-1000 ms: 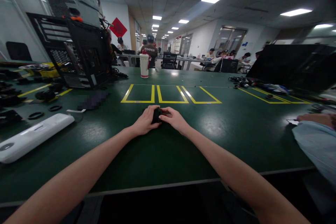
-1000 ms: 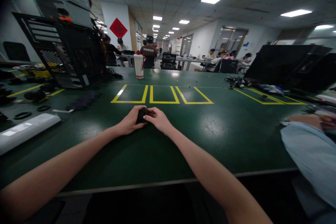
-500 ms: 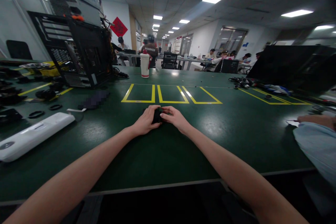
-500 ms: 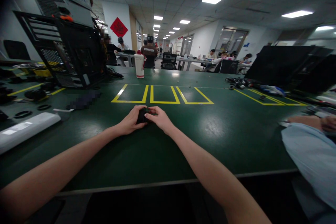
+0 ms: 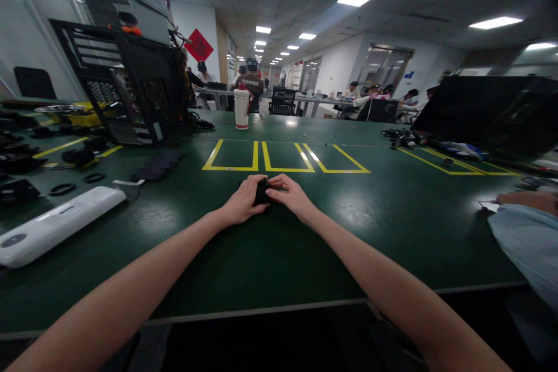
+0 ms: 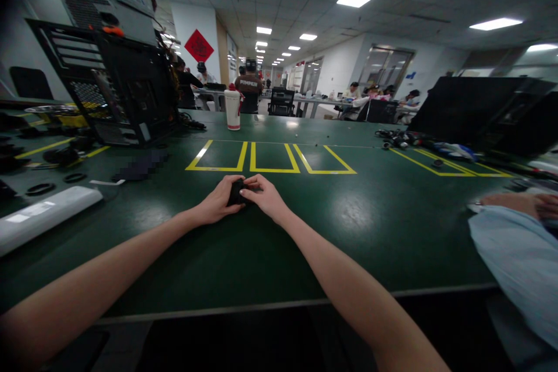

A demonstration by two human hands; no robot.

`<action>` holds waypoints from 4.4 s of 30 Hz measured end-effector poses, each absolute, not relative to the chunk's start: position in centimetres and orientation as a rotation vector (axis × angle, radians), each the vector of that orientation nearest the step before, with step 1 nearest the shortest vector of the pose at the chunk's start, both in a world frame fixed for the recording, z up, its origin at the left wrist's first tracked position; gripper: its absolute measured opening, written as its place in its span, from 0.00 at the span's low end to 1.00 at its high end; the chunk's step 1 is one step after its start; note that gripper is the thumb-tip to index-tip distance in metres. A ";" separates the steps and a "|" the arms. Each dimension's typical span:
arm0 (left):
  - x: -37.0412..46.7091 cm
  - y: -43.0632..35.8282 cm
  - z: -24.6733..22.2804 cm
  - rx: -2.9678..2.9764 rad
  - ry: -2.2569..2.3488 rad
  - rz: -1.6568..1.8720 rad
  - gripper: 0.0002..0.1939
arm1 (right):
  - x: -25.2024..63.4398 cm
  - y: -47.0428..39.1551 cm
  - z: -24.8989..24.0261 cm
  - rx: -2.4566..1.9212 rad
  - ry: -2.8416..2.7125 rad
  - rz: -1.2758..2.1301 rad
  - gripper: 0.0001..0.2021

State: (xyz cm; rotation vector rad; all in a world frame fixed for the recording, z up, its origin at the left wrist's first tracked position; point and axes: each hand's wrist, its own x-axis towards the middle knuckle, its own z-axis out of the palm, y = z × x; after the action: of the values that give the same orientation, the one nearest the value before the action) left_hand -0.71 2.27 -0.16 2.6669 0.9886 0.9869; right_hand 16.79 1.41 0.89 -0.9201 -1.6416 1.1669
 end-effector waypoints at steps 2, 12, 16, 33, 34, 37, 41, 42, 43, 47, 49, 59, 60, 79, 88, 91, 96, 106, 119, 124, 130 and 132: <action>-0.7 2.2 -0.1 2.669 0.987 0.992 0.31 | 16.8 1.6 0.8 -0.938 -1.644 1.180 0.17; -0.7 2.3 -0.2 2.672 0.980 0.998 0.31 | 17.0 1.2 1.0 -0.862 -1.714 1.138 0.14; -0.7 2.3 -0.2 2.670 0.987 0.995 0.31 | 16.8 1.3 0.8 -0.900 -1.642 1.192 0.13; -0.6 2.2 0.0 2.662 0.977 0.984 0.31 | 16.8 1.3 0.8 -0.912 -1.638 1.184 0.14; -0.6 2.2 0.0 2.664 0.977 0.988 0.31 | 16.8 1.3 0.8 -0.916 -1.628 1.198 0.14; -0.6 2.2 0.0 2.669 0.976 1.000 0.31 | 16.8 1.4 0.8 -0.932 -1.621 1.228 0.16; -0.6 2.1 0.0 2.662 0.972 1.000 0.30 | 17.1 1.6 0.6 -0.882 -1.658 1.229 0.18; -0.6 2.1 0.0 2.660 0.973 0.997 0.30 | 17.2 1.5 0.6 -0.867 -1.661 1.231 0.20; -0.6 2.1 0.0 2.659 0.974 0.993 0.30 | 17.2 1.5 0.6 -0.857 -1.661 1.236 0.21; -0.7 2.2 0.0 2.657 0.990 0.983 0.31 | 17.1 1.2 0.8 -0.842 -1.645 1.201 0.16; -0.7 2.3 -0.1 2.659 0.986 0.989 0.31 | 16.9 1.2 1.0 -0.847 -1.618 1.179 0.12; -0.7 2.3 -0.1 2.650 0.985 0.986 0.30 | 17.0 1.2 1.0 -0.918 -1.603 1.257 0.18; -0.7 2.3 -0.1 2.649 0.985 0.984 0.30 | 17.1 1.1 0.9 -0.906 -1.606 1.263 0.20; -0.7 2.1 0.0 2.662 0.980 0.982 0.30 | 17.2 1.3 0.7 -0.887 -1.635 1.249 0.22; -0.7 2.1 0.0 2.642 0.974 0.994 0.31 | 16.8 1.2 0.8 -0.892 -1.580 1.245 0.15; -0.7 2.1 0.1 2.646 0.981 0.985 0.30 | 17.0 1.3 0.9 -0.889 -1.586 1.262 0.18; -0.6 2.2 0.1 2.636 0.979 0.986 0.30 | 17.3 1.4 0.6 -0.796 -1.613 1.304 0.21; -0.7 2.2 0.1 2.637 0.974 0.991 0.30 | 17.0 1.0 0.8 -0.741 -1.644 1.266 0.19; -1.1 4.3 0.1 2.386 1.228 0.795 0.31 | 18.6 1.3 0.5 -1.073 -1.996 0.957 0.30; -1.0 5.0 0.1 2.302 1.295 0.709 0.32 | 18.5 1.3 0.3 -1.188 -2.051 0.678 0.23; -0.6 3.9 1.1 2.323 1.411 0.663 0.32 | 20.0 1.6 0.8 -1.416 -2.062 0.475 0.20; -0.4 3.6 1.5 2.342 1.437 0.646 0.32 | 21.0 1.3 1.2 -1.447 -2.088 0.473 0.19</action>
State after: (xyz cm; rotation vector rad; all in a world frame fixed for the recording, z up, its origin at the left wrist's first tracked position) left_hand -0.40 3.65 1.50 2.3417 1.4366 0.6457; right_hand 20.98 1.30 1.18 -1.4469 -2.0880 0.4728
